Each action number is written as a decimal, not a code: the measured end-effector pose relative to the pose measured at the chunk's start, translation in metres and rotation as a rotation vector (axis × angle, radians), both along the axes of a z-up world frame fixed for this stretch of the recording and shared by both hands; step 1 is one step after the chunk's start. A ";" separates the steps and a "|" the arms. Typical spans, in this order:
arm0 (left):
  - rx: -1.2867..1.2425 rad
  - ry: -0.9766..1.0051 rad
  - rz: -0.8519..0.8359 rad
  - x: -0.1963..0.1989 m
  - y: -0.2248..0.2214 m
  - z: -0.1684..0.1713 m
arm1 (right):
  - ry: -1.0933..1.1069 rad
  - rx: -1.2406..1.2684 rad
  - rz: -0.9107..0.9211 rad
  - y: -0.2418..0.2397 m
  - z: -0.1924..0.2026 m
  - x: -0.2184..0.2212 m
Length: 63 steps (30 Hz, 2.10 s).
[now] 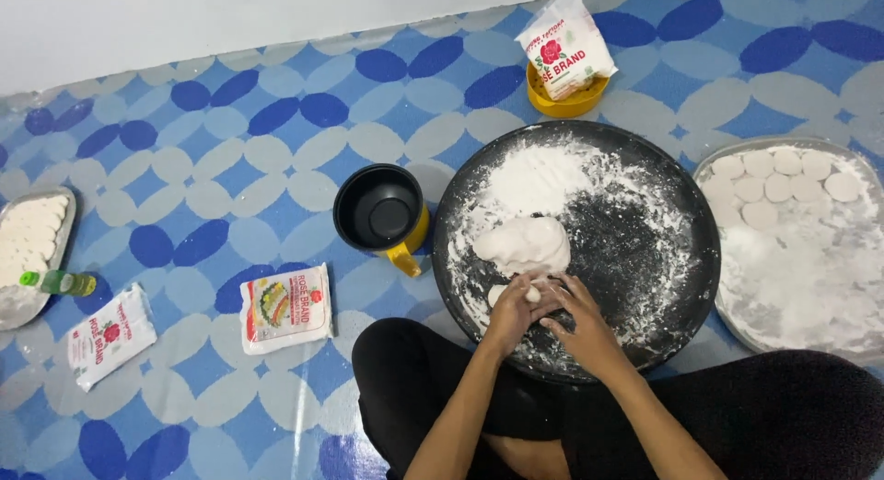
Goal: Portioning a large mass of dough into small pieces and rolling each piece into a ball before placing it on a tray.
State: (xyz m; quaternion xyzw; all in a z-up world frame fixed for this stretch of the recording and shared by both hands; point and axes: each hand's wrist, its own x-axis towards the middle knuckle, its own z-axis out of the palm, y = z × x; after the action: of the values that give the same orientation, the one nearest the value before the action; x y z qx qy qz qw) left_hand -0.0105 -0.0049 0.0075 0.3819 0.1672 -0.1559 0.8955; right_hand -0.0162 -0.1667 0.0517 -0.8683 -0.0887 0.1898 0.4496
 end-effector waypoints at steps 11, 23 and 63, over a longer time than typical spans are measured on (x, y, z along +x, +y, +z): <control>0.249 0.018 -0.129 -0.007 0.000 -0.007 | -0.148 0.059 -0.009 0.004 0.007 -0.007; 0.018 0.079 -0.051 -0.001 0.006 -0.034 | -0.054 0.177 -0.116 0.004 0.014 0.001; 0.278 0.378 0.093 0.002 0.011 -0.014 | -0.039 0.457 -0.398 0.006 0.011 -0.006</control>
State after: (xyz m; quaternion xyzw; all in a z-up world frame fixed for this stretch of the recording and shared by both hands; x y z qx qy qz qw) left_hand -0.0082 0.0059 -0.0062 0.4575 0.3694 -0.1586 0.7932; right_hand -0.0225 -0.1611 0.0627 -0.7484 0.0343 0.0564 0.6599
